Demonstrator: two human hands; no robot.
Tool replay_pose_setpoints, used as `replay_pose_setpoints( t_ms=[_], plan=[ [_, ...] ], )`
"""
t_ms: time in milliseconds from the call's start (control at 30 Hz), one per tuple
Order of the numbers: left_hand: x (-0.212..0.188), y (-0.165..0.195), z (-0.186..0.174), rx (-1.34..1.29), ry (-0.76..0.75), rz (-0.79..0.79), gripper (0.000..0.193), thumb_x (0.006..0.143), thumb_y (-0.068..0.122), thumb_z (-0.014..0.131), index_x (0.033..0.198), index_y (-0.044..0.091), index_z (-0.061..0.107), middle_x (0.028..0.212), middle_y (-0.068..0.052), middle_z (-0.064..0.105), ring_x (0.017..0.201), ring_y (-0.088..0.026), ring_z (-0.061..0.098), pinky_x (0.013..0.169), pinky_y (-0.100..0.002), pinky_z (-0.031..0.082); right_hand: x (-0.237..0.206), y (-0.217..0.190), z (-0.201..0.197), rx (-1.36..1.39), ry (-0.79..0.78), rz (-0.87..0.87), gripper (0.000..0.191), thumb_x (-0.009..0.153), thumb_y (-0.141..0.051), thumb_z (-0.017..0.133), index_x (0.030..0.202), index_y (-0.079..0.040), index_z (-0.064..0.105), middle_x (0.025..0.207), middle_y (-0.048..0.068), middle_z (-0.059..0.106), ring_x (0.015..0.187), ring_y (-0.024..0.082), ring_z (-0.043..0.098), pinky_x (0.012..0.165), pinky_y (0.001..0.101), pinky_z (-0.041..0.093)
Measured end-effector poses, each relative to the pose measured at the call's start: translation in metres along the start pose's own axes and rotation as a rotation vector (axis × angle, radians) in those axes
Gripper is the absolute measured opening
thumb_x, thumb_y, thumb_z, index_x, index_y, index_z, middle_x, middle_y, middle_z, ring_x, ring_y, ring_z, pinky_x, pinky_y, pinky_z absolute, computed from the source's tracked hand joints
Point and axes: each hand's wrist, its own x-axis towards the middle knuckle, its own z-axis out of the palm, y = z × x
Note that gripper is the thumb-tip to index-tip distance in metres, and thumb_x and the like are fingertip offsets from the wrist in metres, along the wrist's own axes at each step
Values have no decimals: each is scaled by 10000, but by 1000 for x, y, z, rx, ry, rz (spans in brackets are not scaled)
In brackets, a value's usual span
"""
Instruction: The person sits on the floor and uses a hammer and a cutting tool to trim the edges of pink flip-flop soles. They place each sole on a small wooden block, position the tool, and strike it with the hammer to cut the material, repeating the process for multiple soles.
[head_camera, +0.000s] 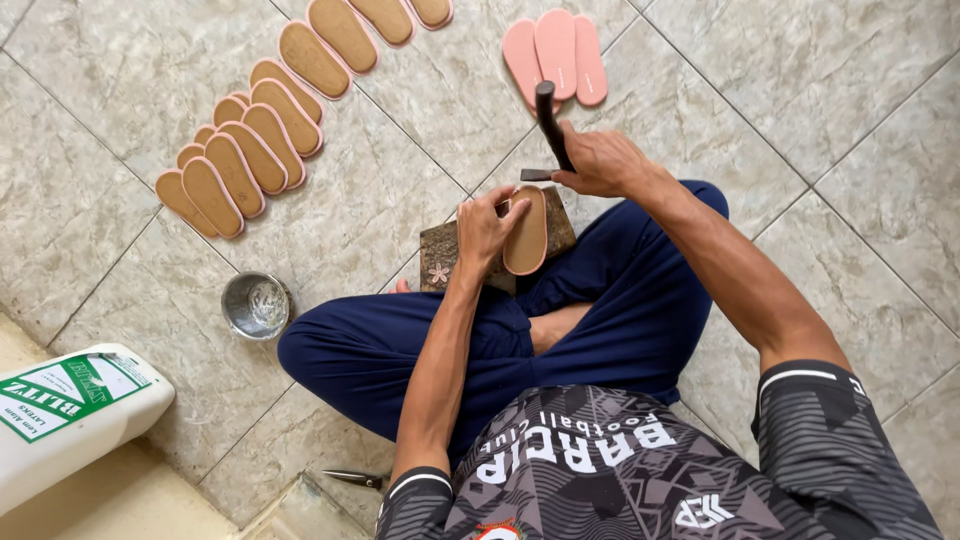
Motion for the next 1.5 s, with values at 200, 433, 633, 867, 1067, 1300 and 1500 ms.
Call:
replay_pose_setpoints(
  t_ms=[200, 433, 633, 867, 1067, 1300, 1500],
  plan=[
    [-4, 1, 7, -194, 98, -55, 278, 822, 250, 856, 977, 25, 810, 846, -129, 799, 740, -187, 792, 688, -309, 623, 14, -10, 0, -71, -101, 19, 609, 874, -387, 755, 1152, 42, 424, 724, 204, 680, 695, 423, 680, 585, 520, 517],
    [-2, -4, 11, -227, 86, -114, 248, 812, 238, 863, 946, 34, 817, 822, -122, 798, 706, -177, 784, 626, -288, 626, 22, -13, -13, -98, -161, -32, 569, 878, -392, 760, 1158, -12, 444, 708, 182, 680, 670, 410, 677, 594, 501, 518],
    [-2, 11, 1, -194, 122, -34, 235, 831, 213, 865, 963, 30, 801, 860, -122, 804, 761, -187, 783, 687, -306, 621, 13, -12, -24, -36, -122, 52, 572, 903, -370, 770, 1206, -8, 447, 811, 194, 708, 720, 415, 692, 640, 499, 561],
    [-44, 83, -26, -310, 181, 98, 167, 889, 112, 801, 1042, 72, 747, 957, -78, 799, 862, -171, 794, 755, -293, 635, -52, -27, -10, 1004, 425, 252, 542, 899, -77, 868, 1177, -27, 406, 1125, 199, 669, 1045, 273, 759, 859, 363, 644],
    [-66, 119, -47, -134, 281, 394, 188, 862, 76, 806, 1037, 85, 738, 1003, -71, 776, 882, -210, 772, 783, -322, 615, -100, -65, 1, 1343, 542, 155, 578, 886, 68, 801, 1173, -76, 320, 1161, 164, 671, 1100, 194, 733, 942, 320, 634],
    [-67, 126, -48, -281, 105, 129, 233, 910, 121, 797, 1126, 51, 748, 979, -124, 795, 840, -186, 806, 702, -276, 634, -105, -90, 13, 1122, 606, 21, 628, 908, 77, 792, 1246, -76, 286, 1198, 148, 658, 1074, 146, 698, 917, 281, 614],
    [-63, 126, -49, -231, 30, 78, 249, 909, 186, 760, 1107, 34, 750, 919, -139, 792, 812, -204, 804, 686, -291, 631, -100, -92, 19, 893, 625, 4, 573, 904, 31, 814, 1199, -65, 332, 1099, 126, 721, 934, 109, 711, 719, 229, 576]
  ],
)
